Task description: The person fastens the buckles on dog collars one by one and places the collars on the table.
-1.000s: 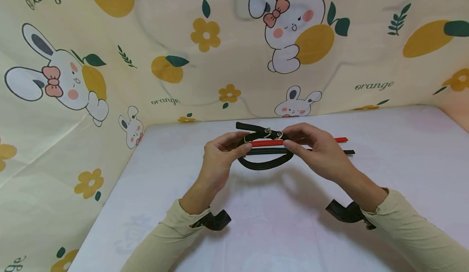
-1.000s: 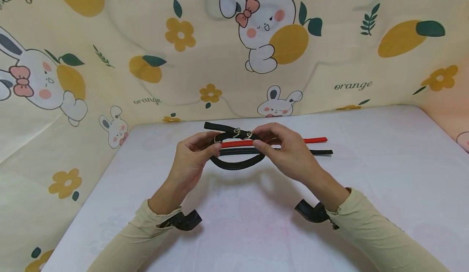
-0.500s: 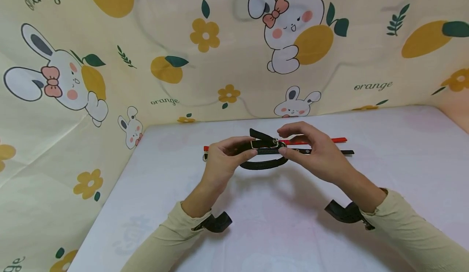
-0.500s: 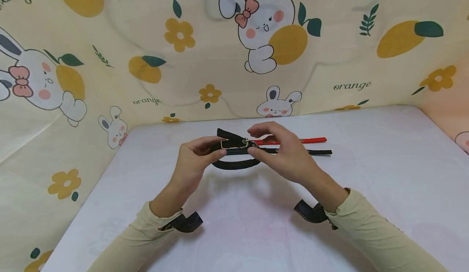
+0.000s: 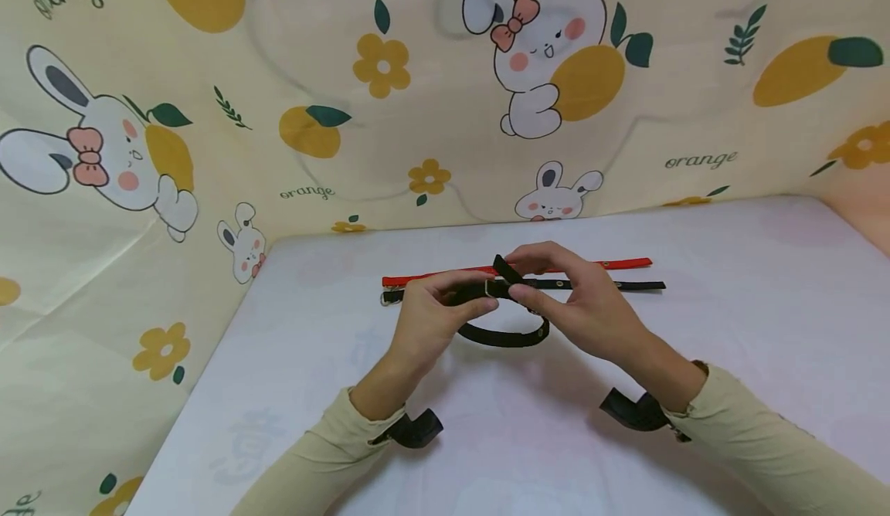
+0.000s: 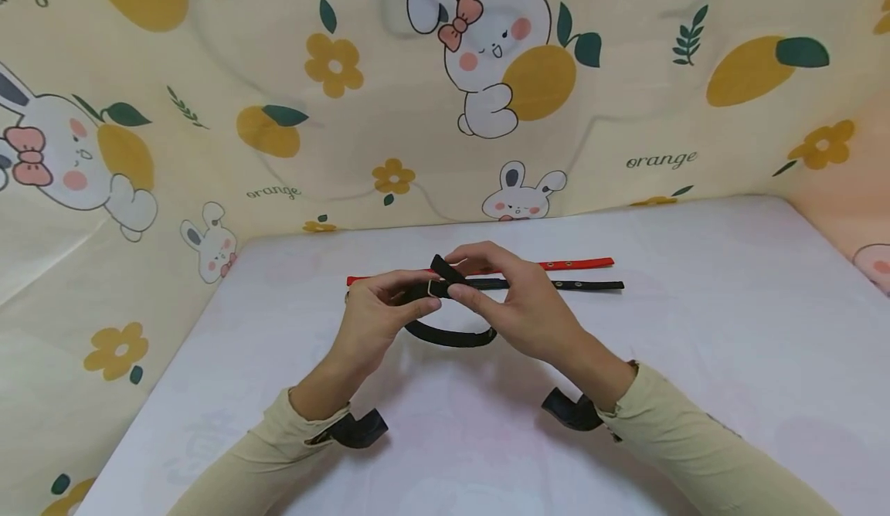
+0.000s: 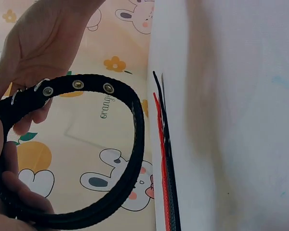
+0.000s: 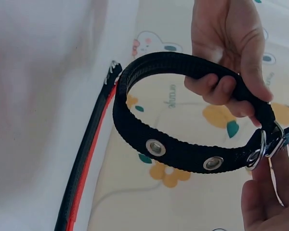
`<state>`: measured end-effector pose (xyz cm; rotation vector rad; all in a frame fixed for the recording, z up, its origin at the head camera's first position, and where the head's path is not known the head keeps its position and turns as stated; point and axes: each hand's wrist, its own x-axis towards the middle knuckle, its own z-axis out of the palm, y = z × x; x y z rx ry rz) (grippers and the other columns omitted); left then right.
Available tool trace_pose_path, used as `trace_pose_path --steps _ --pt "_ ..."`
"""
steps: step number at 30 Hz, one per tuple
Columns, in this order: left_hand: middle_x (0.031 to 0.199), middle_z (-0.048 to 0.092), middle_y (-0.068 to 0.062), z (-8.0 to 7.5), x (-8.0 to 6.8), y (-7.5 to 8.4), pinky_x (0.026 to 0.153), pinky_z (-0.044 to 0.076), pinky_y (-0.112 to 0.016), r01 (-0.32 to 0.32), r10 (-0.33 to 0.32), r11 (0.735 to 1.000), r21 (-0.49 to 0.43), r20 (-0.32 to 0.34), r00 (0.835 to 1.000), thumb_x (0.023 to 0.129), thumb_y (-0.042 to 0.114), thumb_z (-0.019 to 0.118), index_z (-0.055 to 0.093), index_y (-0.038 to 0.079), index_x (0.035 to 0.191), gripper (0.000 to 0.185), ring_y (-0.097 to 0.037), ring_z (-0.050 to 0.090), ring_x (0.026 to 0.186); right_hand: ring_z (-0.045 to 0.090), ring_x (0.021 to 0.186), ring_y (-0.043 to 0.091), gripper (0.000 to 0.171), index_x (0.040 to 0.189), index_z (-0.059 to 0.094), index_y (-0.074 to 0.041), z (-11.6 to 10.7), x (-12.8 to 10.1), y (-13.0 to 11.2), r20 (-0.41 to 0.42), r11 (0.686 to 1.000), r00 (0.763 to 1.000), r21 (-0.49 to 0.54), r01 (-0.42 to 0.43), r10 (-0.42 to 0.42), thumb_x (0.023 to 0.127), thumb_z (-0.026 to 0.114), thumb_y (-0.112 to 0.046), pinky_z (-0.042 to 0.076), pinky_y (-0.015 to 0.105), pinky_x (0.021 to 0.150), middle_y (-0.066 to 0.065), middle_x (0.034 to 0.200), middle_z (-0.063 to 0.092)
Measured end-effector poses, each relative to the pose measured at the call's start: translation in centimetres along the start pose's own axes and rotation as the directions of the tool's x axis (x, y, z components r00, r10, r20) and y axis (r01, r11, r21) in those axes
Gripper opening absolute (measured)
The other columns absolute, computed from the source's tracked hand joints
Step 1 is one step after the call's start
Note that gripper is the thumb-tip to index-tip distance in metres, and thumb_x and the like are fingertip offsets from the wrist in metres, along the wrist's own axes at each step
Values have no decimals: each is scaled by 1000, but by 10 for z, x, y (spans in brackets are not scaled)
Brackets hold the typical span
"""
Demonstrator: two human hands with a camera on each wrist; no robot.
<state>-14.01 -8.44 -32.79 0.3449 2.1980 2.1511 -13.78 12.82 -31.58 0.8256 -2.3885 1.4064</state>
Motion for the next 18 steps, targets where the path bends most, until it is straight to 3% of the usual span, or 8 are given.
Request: trace_pose_path --steps 10,18 --pt "105 75 -13 2 3 1 85 58 -27 -17 18 999 -33 4 1000 80 -3 79 74 0 111 32 -14 70 92 63 94 5 29 117 65 -29 -2 1 -3 -58 999 998 -1 -33 33 91 74 -19 47 21 82 -12 94 68" --pt "107 75 -13 2 0 0 87 57 -27 7 -8 1000 -22 -36 999 80 0 80 75 4 111 32 -16 70 95 56 87 8 23 113 70 -33 -1 -1 -9 -69 991 990 -54 -126 122 92 73 -26 45 24 76 -14 99 66"
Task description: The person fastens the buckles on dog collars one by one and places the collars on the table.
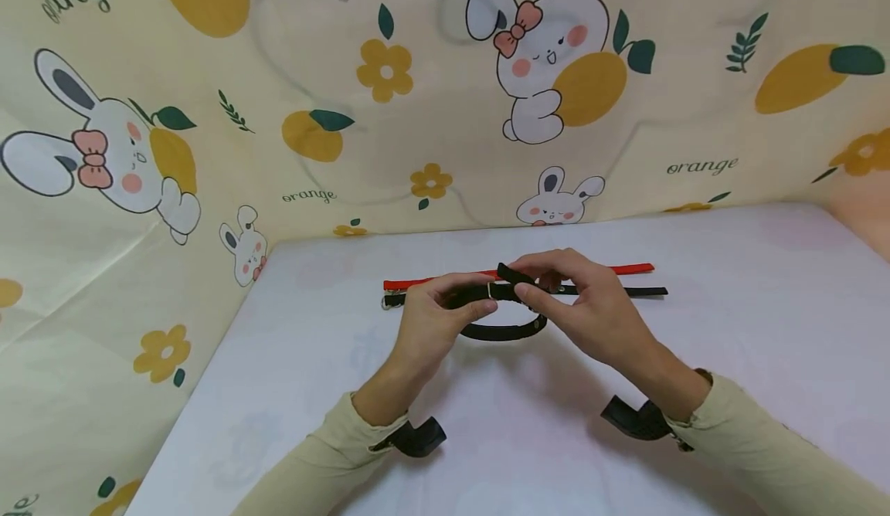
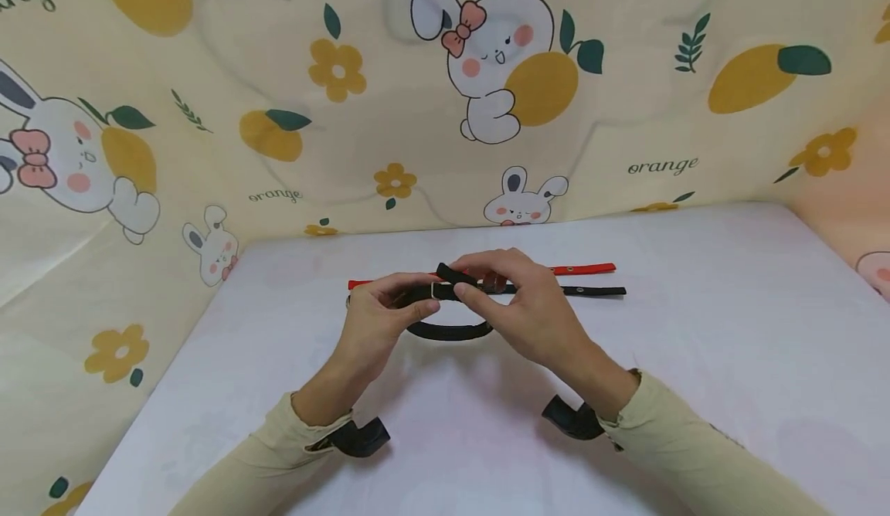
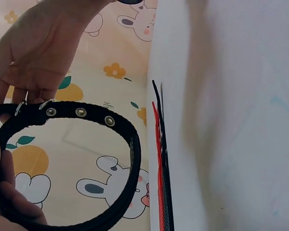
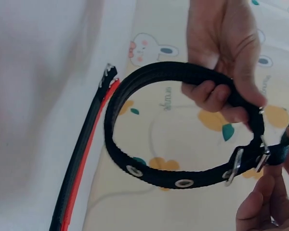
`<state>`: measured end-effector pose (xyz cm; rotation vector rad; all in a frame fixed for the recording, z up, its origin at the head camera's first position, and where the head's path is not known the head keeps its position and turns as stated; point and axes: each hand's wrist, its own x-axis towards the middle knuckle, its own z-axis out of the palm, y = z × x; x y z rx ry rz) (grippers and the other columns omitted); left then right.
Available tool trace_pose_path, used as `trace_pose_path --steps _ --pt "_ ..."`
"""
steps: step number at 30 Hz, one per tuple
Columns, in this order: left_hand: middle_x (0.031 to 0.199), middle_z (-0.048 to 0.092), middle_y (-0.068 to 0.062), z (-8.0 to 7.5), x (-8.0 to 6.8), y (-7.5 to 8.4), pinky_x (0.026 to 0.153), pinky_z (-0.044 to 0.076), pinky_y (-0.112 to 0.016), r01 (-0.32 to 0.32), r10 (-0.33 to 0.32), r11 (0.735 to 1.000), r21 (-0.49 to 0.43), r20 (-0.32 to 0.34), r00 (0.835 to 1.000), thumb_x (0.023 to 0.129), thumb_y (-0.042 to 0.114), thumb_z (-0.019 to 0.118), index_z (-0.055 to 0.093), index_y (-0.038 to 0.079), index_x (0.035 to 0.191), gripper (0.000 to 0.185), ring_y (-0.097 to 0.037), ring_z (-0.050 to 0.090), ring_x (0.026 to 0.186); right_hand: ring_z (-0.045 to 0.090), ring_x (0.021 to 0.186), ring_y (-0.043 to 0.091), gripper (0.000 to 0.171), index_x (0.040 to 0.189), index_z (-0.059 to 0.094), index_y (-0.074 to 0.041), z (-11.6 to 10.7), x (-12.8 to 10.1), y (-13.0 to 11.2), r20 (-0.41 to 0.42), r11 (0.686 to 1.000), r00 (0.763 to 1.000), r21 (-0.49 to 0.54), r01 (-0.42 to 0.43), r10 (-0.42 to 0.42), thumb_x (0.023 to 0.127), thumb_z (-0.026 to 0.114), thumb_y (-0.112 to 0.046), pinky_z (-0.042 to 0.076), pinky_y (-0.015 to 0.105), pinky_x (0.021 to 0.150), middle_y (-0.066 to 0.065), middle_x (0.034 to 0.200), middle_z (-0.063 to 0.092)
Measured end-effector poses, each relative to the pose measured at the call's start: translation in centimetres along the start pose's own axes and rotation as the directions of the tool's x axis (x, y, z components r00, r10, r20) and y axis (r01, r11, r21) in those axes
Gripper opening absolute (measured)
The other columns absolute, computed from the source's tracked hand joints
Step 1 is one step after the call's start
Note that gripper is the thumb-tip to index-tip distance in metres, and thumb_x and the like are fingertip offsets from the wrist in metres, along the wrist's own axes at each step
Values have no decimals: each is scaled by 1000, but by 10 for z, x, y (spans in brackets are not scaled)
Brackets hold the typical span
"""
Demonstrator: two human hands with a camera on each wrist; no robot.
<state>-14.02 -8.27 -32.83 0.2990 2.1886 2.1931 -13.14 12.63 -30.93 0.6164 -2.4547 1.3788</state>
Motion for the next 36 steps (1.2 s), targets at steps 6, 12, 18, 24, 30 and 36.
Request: trace_pose_path --steps 6,12,18,24,30,36 --pt "106 75 -12 2 -1 -2 85 57 -26 0 0 1000 0 -25 1000 80 0 80 76 5 109 31 -16 70 94 54 82 9 21 107 73 -34 1 -2 -3 3 1000 1000 -25 -12 12 90 74 -22 44 23 71 -14 96 65" --pt "105 75 -12 4 -1 -3 81 58 -24 -11 11 1000 -4 -35 999 79 -1 80 76 4 108 29 -15 69 91 58 80 7 24 103 74 -33 1 -1 -2 7 1000 1000 -9 -2 2 89 74 -14 48 19 72 -15 91 65" --pt "106 74 -13 5 0 -5 81 58 -24 -2 1 1000 -21 -49 999 78 -2 80 75 1 107 29 -15 69 92 58 76 6 27 99 75 -30 3 0 -1 6 999 999 -32 41 -41 87 72 -6 50 17 70 -13 87 65" --pt "105 75 -13 5 0 -7 79 57 -22 -17 16 1000 -19 -55 998 78 -4 80 75 0 106 28 -15 68 91 58 75 5 28 97 76 -30 4 1 0 11 997 999 -55 47 -47 85 71 -5 51 18 71 -11 86 66" --pt "102 75 -11 5 0 -7 78 56 -21 -26 25 999 -28 -58 998 78 -4 80 75 -1 105 27 -14 67 91 58 75 4 26 97 76 -30 4 2 1 18 996 999 -79 49 -47 86 72 -7 51 18 71 -15 86 64" --pt "104 74 -12 6 -1 -6 79 57 -21 -21 20 1000 -21 -48 999 81 -4 78 75 0 106 26 -16 67 91 59 75 4 25 98 76 -30 3 2 1 31 995 999 -90 38 -36 86 71 -9 49 21 68 -15 85 63"
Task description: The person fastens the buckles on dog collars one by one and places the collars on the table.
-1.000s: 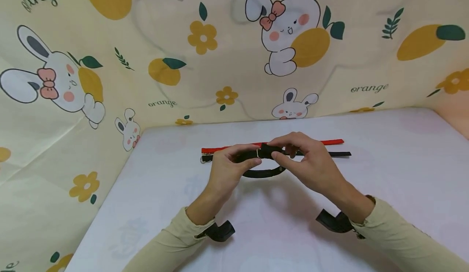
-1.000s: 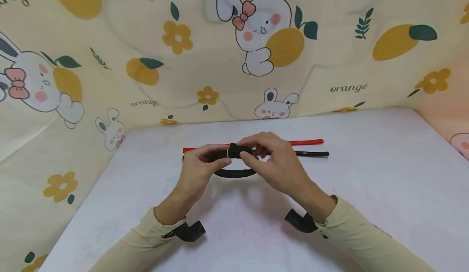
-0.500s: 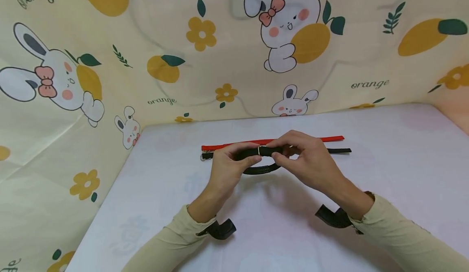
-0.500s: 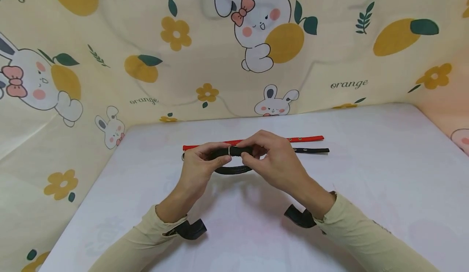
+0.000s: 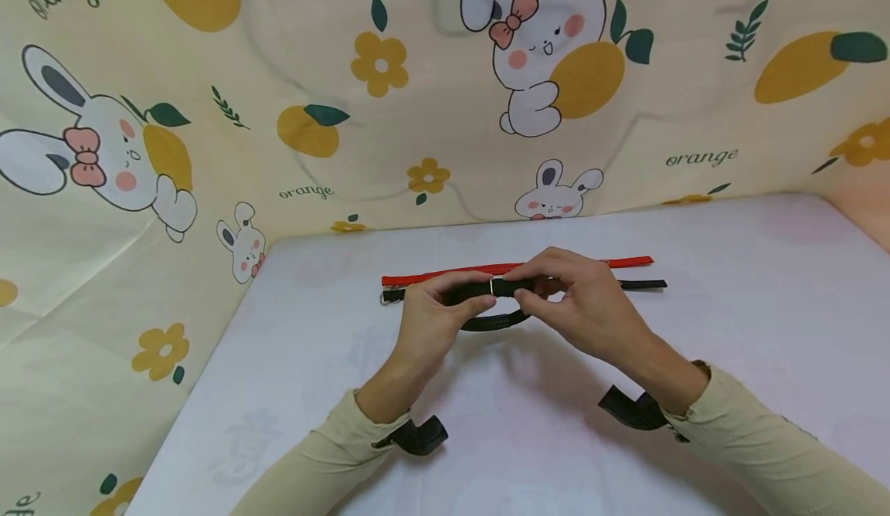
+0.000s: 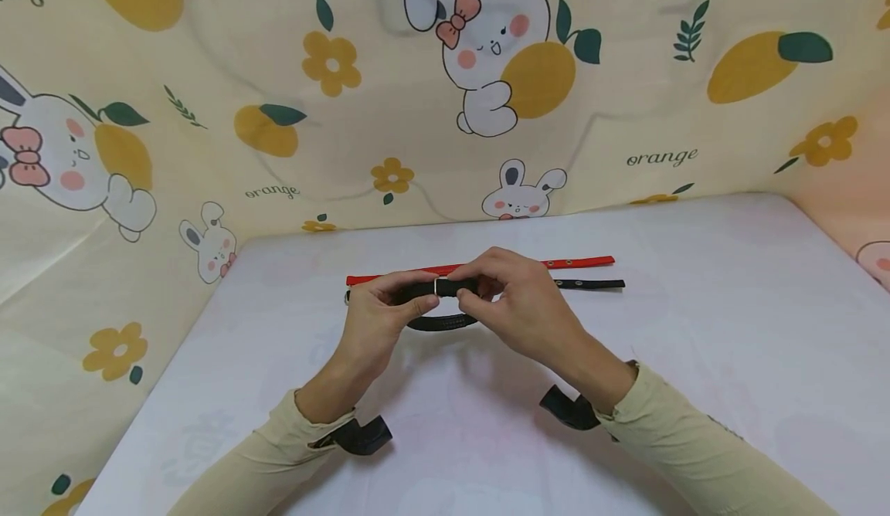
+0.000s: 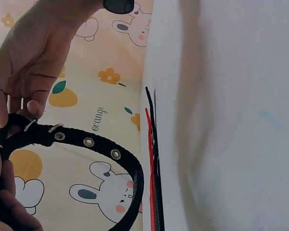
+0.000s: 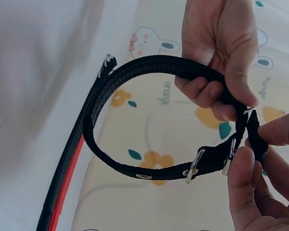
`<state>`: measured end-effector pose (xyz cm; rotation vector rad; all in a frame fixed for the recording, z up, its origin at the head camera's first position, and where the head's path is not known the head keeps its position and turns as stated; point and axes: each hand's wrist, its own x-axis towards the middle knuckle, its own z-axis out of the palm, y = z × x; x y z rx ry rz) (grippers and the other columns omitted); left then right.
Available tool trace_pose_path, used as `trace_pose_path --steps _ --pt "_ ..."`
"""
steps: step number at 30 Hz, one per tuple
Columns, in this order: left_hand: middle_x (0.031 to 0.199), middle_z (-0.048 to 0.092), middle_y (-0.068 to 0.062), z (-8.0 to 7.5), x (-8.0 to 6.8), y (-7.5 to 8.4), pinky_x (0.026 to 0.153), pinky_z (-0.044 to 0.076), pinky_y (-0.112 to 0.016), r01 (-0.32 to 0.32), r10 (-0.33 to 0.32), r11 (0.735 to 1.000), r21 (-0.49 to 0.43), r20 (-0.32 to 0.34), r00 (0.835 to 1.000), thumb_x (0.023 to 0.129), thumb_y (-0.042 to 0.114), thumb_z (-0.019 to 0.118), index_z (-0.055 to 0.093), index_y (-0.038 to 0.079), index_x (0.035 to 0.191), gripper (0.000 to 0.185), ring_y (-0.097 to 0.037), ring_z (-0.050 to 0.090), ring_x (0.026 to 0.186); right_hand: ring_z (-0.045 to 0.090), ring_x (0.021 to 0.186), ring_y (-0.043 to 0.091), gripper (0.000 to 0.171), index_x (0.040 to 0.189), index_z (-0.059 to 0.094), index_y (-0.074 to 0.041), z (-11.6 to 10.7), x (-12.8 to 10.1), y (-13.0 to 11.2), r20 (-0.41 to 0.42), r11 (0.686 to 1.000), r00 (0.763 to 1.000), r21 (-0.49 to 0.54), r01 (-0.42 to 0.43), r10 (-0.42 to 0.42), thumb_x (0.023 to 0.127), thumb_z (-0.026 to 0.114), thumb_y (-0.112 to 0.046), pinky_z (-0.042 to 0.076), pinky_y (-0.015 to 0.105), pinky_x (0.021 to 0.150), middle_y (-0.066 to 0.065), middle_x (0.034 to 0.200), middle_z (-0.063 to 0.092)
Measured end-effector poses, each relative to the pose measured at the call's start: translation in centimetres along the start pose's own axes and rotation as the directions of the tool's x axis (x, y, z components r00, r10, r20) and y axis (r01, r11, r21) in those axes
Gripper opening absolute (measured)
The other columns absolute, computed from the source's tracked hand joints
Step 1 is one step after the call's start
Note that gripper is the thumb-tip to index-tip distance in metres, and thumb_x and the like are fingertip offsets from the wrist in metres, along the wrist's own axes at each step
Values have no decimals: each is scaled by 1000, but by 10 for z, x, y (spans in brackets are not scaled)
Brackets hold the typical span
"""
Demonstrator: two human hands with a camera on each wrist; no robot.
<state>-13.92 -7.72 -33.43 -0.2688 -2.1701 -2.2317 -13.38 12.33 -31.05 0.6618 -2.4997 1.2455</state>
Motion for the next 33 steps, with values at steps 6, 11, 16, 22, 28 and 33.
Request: trace_pose_path --steps 6,11,16,22,28,33 --pt "108 74 -13 -1 0 0 80 57 -22 1 -1 1000 5 17 1000 81 0 78 76 2 107 26 -17 67 95 60 75 5 25 99 76 -29 0 0 1 17 1000 1000 -15 7 -7 86 70 -8 47 21 68 -12 85 63" --pt "108 73 -15 -1 1 -2 80 58 -23 -5 5 1000 1 25 1000 80 0 79 75 0 108 28 -17 68 94 59 76 4 25 100 76 -30 0 -1 2 14 999 1000 -38 26 -26 87 71 -9 47 20 70 -13 85 63" --pt "108 74 -13 -2 1 -3 81 58 -24 10 -10 1000 7 16 1000 80 1 80 76 2 108 29 -18 68 94 59 78 2 23 101 76 -29 0 -1 4 18 998 999 -55 38 -37 86 74 -13 50 20 72 -15 87 64" --pt "106 74 -12 -1 0 -3 81 57 -23 -12 12 1000 5 25 1000 81 0 79 75 1 108 27 -16 69 94 60 78 0 22 102 75 -31 1 0 4 16 996 999 -67 53 -52 86 76 -16 49 20 71 -18 88 64" --pt "103 75 -6 -2 0 -3 83 56 -23 -19 19 1000 -2 22 1000 83 2 77 74 1 108 26 -16 68 96 60 81 0 22 106 75 -33 0 0 5 12 994 997 -84 72 -71 88 76 -21 50 21 73 -18 92 65" --pt "106 73 -4 -2 0 -3 83 55 -23 -7 7 1000 1 38 999 85 4 76 72 2 112 27 -16 66 97 61 86 1 21 107 74 -34 -1 1 7 14 992 997 -97 76 -75 88 77 -27 53 24 77 -18 97 67"
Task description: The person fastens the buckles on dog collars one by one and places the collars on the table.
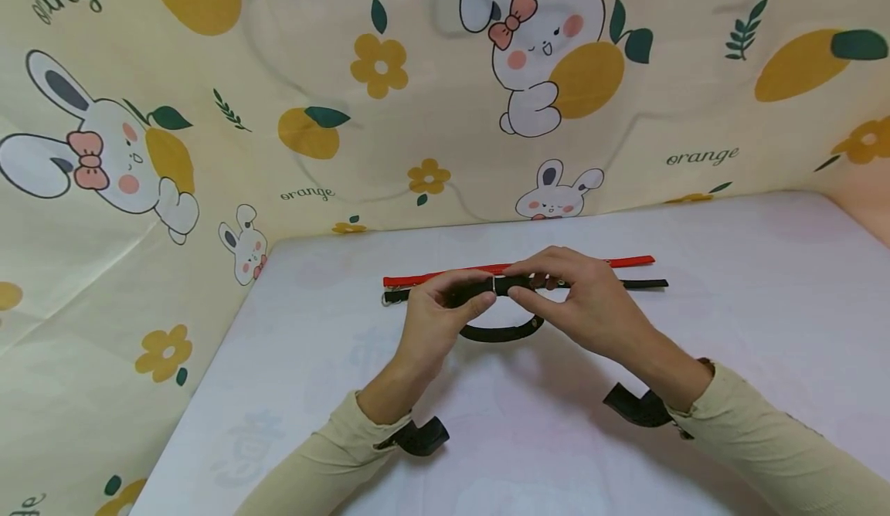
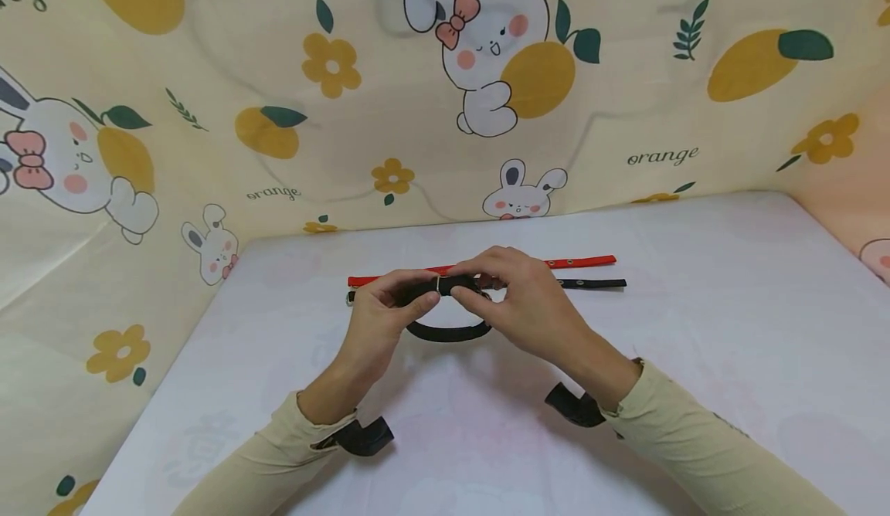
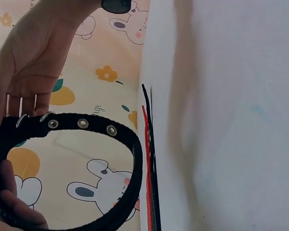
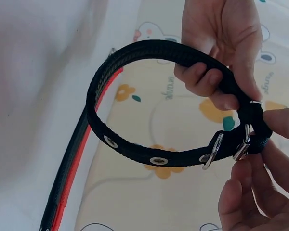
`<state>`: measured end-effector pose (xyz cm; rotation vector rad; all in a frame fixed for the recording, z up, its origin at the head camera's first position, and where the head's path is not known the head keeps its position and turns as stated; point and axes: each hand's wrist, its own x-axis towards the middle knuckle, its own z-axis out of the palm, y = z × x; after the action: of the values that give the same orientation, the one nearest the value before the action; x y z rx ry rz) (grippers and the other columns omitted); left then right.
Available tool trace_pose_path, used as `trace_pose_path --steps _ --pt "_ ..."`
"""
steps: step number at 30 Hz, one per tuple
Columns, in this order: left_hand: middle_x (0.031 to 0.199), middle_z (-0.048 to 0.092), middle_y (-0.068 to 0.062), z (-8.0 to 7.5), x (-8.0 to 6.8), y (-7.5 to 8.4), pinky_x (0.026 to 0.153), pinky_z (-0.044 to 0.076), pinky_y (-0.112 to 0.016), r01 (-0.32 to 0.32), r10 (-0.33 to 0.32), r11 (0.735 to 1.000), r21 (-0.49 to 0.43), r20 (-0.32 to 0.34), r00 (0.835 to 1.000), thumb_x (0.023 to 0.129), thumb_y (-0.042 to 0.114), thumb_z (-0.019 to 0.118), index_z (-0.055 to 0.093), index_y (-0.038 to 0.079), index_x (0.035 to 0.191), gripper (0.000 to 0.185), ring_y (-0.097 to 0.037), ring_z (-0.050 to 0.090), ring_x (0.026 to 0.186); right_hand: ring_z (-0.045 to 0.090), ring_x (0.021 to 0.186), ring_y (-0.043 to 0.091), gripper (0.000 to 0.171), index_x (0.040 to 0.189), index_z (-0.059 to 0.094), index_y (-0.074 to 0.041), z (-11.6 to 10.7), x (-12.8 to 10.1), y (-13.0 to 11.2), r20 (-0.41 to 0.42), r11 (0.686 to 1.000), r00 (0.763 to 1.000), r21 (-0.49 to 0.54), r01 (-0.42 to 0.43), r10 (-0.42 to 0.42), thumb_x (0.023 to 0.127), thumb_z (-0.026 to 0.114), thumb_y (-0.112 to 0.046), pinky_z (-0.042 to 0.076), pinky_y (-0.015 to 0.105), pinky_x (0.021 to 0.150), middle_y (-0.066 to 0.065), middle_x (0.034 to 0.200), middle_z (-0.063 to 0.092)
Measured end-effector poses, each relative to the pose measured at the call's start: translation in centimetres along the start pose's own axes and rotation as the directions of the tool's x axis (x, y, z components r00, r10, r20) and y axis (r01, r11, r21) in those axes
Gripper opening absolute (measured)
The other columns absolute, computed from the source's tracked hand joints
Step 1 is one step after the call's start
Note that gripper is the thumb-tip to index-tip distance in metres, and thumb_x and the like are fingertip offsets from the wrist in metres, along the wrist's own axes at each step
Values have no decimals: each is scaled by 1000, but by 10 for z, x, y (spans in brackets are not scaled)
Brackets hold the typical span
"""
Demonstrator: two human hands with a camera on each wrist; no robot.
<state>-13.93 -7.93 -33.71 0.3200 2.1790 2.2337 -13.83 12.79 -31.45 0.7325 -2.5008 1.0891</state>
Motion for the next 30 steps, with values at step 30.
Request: trace_pose_path --steps 30 --pt "108 65 -1 -4 1 5 90 50 -24 16 -14 999 -46 39 999 92 4 68 62 -1 119 28 -16 60 101 60 90 7 20 104 75 -27 -8 3 5 104 998 992 -8 -66 66 88 76 -39 50 28 72 -11 97 69"
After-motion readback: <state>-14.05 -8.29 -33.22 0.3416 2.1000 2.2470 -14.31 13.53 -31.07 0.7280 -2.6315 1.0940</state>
